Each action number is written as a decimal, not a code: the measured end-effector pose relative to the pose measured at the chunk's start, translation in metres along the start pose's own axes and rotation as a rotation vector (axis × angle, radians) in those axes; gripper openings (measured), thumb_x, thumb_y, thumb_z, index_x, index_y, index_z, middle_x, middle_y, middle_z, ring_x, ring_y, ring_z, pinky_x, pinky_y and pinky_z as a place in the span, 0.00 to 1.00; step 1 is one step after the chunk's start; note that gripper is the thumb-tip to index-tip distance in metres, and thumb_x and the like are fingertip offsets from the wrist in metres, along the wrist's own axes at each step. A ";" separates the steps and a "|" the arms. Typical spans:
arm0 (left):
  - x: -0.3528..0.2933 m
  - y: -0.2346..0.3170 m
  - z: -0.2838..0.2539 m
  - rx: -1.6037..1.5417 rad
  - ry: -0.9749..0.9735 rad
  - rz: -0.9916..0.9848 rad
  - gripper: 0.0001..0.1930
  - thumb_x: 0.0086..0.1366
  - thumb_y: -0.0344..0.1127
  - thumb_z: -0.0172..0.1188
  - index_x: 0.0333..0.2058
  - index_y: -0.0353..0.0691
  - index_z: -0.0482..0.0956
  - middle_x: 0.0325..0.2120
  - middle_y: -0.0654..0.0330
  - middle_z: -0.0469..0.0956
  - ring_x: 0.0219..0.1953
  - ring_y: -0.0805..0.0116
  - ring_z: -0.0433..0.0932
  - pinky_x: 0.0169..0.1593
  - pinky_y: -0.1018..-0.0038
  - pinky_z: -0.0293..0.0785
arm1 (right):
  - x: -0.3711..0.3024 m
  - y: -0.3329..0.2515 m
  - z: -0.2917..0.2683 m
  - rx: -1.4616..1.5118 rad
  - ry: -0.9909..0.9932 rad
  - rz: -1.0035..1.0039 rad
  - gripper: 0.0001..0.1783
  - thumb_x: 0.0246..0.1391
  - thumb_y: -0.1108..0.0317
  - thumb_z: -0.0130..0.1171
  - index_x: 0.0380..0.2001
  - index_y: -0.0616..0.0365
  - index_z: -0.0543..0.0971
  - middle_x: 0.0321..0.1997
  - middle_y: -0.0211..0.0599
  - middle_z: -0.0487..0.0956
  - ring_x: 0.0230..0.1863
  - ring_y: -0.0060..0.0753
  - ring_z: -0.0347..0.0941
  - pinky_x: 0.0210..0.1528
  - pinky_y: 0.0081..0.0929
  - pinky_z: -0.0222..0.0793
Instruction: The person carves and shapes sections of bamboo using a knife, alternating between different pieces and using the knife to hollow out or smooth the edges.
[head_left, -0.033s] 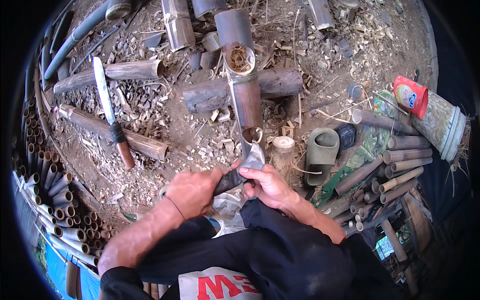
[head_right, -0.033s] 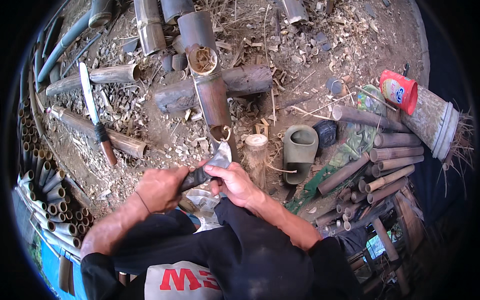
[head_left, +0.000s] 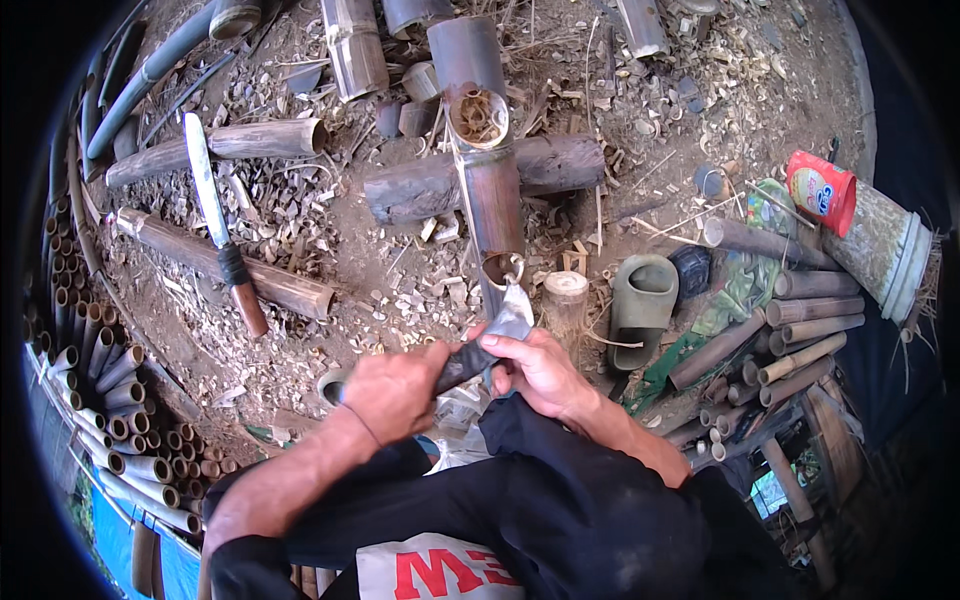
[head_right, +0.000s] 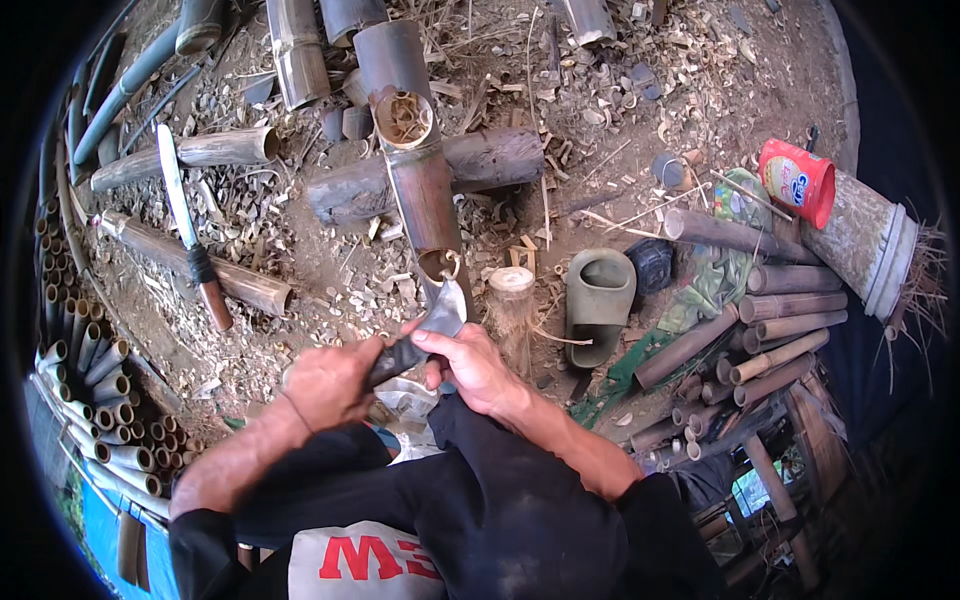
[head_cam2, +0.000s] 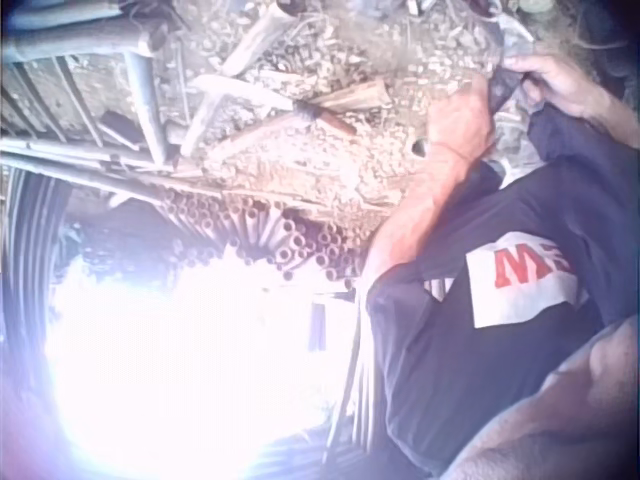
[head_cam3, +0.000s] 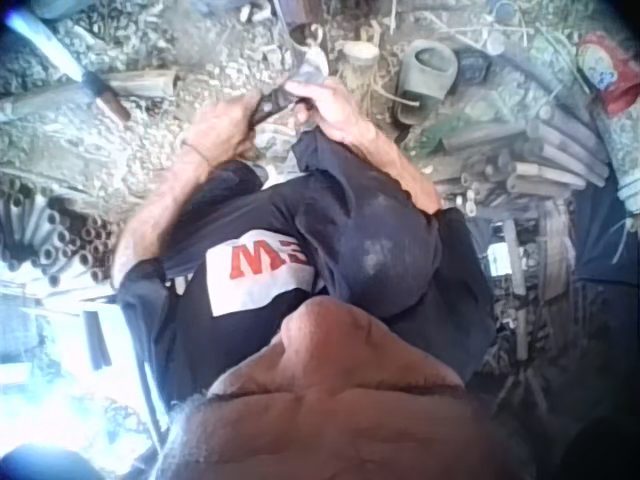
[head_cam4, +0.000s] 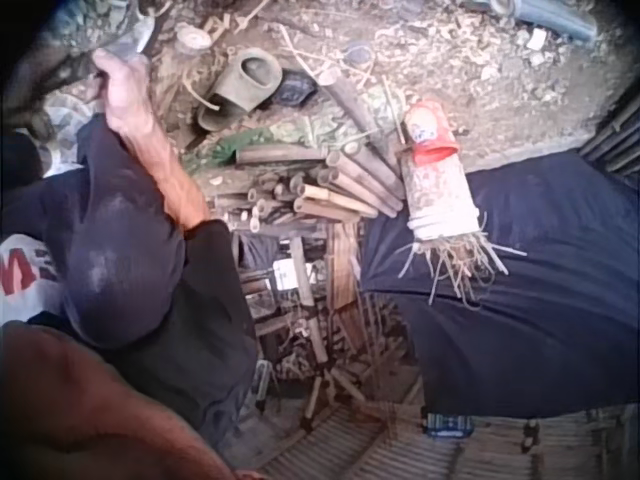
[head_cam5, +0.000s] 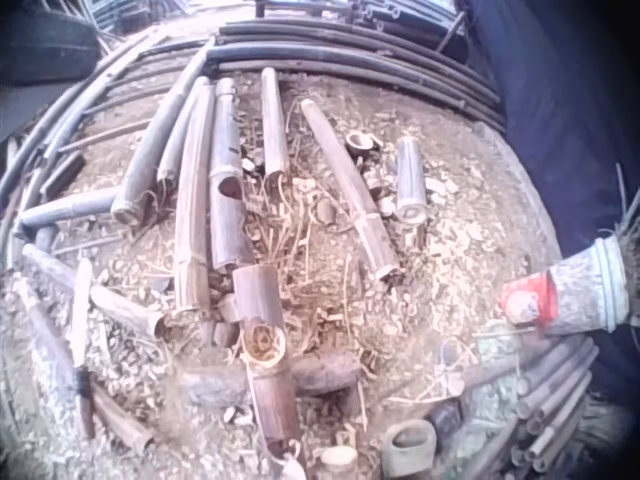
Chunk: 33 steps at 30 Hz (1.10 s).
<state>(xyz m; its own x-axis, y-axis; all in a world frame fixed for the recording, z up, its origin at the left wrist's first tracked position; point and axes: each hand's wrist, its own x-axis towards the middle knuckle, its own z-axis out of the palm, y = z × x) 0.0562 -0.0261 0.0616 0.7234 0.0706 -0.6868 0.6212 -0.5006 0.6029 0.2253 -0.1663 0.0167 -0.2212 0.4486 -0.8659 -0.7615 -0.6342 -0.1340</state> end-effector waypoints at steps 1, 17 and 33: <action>0.001 0.005 0.026 -0.105 0.013 -0.077 0.23 0.47 0.34 0.66 0.42 0.39 0.67 0.24 0.51 0.78 0.27 0.51 0.81 0.32 0.60 0.78 | -0.004 -0.002 0.003 -0.119 0.076 -0.056 0.14 0.62 0.64 0.53 0.44 0.61 0.78 0.31 0.35 0.81 0.21 0.23 0.71 0.27 0.25 0.69; 0.011 -0.002 -0.056 0.252 -0.186 0.040 0.18 0.51 0.33 0.63 0.41 0.42 0.69 0.26 0.51 0.79 0.30 0.51 0.81 0.34 0.57 0.75 | 0.008 0.002 0.004 0.350 -0.274 0.079 0.17 0.65 0.63 0.51 0.54 0.58 0.71 0.39 0.36 0.80 0.25 0.27 0.77 0.31 0.29 0.75; 0.037 0.056 0.125 -0.852 0.418 -0.224 0.22 0.51 0.32 0.66 0.45 0.37 0.70 0.33 0.41 0.78 0.39 0.39 0.78 0.43 0.54 0.74 | -0.015 0.010 0.003 -0.975 0.409 -0.478 0.13 0.63 0.61 0.48 0.36 0.61 0.74 0.26 0.43 0.79 0.30 0.41 0.78 0.37 0.36 0.72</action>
<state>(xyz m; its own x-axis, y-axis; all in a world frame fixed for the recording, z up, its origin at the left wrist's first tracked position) 0.0800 -0.1596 0.0195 0.5080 0.4710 -0.7211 0.6481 0.3424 0.6802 0.2189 -0.1778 0.0297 0.3111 0.6495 -0.6938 0.1176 -0.7507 -0.6501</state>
